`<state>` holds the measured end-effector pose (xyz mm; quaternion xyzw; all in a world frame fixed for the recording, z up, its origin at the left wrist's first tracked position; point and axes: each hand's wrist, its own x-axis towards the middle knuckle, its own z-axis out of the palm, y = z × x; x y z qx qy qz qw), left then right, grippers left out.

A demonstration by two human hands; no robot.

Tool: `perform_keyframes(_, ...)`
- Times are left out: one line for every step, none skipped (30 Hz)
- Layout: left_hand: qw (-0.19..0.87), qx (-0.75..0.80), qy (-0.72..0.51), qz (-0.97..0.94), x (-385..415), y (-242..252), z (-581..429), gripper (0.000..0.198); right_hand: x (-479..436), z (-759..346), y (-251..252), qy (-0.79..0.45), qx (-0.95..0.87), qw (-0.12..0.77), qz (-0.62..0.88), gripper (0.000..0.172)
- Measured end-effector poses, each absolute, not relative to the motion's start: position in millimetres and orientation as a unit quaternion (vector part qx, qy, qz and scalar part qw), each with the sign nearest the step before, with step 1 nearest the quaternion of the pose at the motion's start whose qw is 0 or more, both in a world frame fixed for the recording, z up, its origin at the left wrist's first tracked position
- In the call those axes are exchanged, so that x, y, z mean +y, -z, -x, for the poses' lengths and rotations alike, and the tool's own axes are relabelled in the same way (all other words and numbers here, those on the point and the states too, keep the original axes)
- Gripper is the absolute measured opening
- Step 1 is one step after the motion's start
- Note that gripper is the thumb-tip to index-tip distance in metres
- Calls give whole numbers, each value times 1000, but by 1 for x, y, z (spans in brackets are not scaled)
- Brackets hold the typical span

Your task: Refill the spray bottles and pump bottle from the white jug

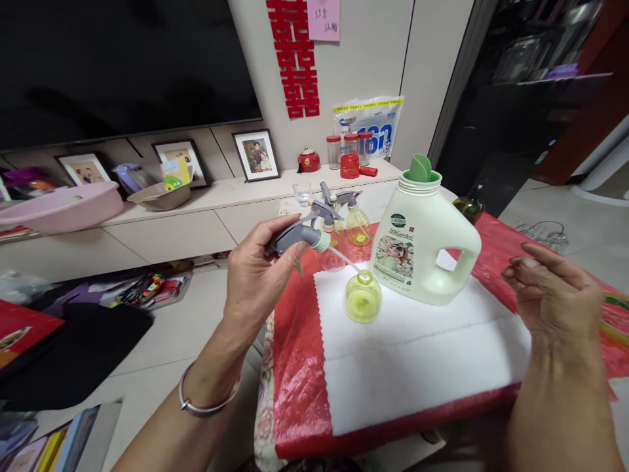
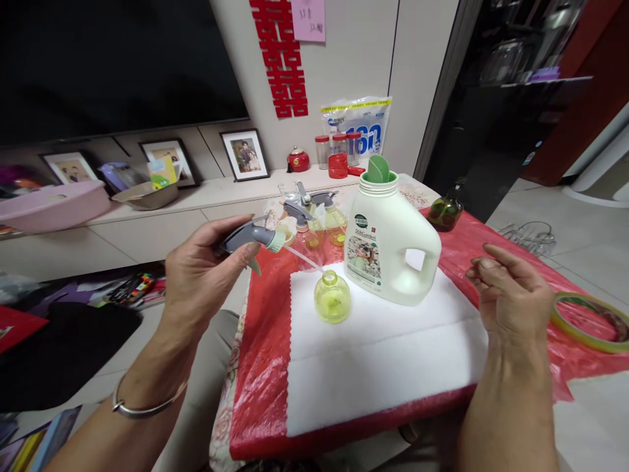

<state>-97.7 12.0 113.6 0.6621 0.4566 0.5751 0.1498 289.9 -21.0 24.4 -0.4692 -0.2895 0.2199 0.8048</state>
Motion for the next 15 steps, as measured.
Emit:
perform_keyframes(138,455,-565,-674,12,-116,96,35,-21,-290,-24,-219,-289,806,468,45)
perform_keyframes(128,452,-556,-686,12,-117,95,35,-21,-290,-25,-219,-289,807,466,46)
perform_keyframes(119,449,-547,-697,13,-117,94,35,-22,-290,-25,-219,-289,807,465,46)
perform_keyframes(111,445,-537,-708,14,-118,93,34,-22,-290,-26,-220,-290,808,463,46)
perform_keyframes(104,440,-526,-721,14,-117,92,34,-22,-289,-27,-219,-293,809,461,45)
perform_keyframes(97,433,-513,-735,15,-117,90,34,-23,-288,-28,-218,-296,810,457,45)
perform_keyframes(89,424,-500,-749,16,-116,88,34,-23,-287,-30,-215,-301,812,452,45)
perform_keyframes(81,414,-488,-764,17,-114,86,35,-23,-285,-32,-210,-306,815,445,44)
perform_keyframes(72,403,-478,-777,18,-113,83,36,-23,-283,-34,-204,-311,818,438,43)
perform_keyframes(64,391,-469,-789,19,-111,80,38,-24,-281,-37,-197,-318,822,430,42)
perform_keyframes(59,380,-463,-799,20,-108,77,38,-24,-279,-40,-188,-326,825,421,41)
perform_keyframes(57,370,-458,-806,20,-106,74,39,-25,-276,-43,-179,-336,827,413,40)
perform_keyframes(56,361,-455,-812,21,-102,71,39,-26,-273,-46,-171,-348,829,404,38)
perform_keyframes(56,353,-452,-817,22,-99,68,38,-27,-269,-49,-165,-360,828,397,36)
perform_keyframes(57,347,-449,-822,23,-94,65,38,-28,-265,-52,-163,-373,825,392,33)
